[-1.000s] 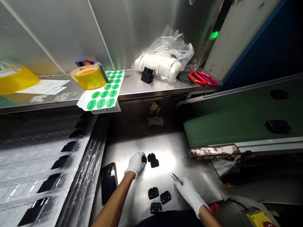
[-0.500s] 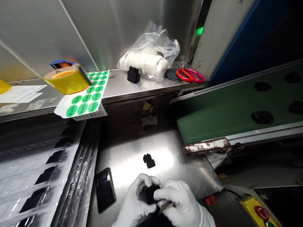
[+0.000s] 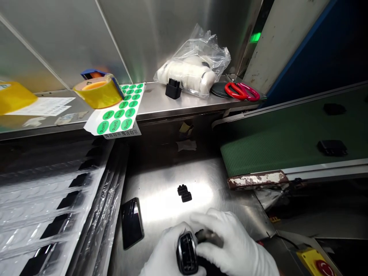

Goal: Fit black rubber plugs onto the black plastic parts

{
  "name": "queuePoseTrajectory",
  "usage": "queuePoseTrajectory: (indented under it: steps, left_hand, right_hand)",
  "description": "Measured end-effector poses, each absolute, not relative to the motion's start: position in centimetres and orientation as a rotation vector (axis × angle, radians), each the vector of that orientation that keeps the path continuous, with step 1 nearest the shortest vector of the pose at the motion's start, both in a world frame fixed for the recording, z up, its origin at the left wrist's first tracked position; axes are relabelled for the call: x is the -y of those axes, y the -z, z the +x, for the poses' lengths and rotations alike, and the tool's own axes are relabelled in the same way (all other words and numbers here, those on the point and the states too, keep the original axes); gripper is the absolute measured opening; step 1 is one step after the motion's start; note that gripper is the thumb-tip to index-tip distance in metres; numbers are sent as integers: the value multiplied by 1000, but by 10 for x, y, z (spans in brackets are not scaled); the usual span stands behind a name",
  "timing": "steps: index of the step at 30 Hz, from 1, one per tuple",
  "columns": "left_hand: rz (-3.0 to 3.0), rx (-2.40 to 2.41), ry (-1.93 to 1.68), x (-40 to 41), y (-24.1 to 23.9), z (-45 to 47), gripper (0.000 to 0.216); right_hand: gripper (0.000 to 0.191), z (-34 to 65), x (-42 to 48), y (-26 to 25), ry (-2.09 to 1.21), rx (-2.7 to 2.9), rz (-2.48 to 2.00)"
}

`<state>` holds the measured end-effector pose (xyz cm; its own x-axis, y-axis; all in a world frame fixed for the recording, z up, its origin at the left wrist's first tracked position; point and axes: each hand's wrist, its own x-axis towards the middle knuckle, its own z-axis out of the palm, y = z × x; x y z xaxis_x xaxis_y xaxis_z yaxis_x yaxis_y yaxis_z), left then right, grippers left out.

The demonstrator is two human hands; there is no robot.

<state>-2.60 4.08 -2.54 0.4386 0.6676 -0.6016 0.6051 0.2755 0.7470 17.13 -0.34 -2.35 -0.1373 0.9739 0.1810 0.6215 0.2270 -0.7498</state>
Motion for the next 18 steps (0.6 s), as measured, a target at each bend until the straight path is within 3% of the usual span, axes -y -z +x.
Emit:
queuePoseTrajectory:
  steps: [2, 6, 10, 14, 18]
  left_hand:
    - [1450, -1194, -134, -42, 30, -21, 52]
    - [1510, -1252, -169, -42, 29, -10, 23]
    - [1532, -1253, -238, -40, 21, -1, 11]
    - [1517, -1253, -275, -40, 20, 3, 5]
    - [1608, -1305, -196, -40, 24, 3, 5]
  right_hand:
    - [47, 173, 9, 21, -528, 1784, -1607]
    - [21, 173, 6, 11, -132, 1972, -1533]
    - [7, 169, -5, 0, 117, 2246, -1483]
    - [19, 165, -12, -3, 303, 2298, -1529]
    - [17, 161, -13, -2, 243, 2352, -1535]
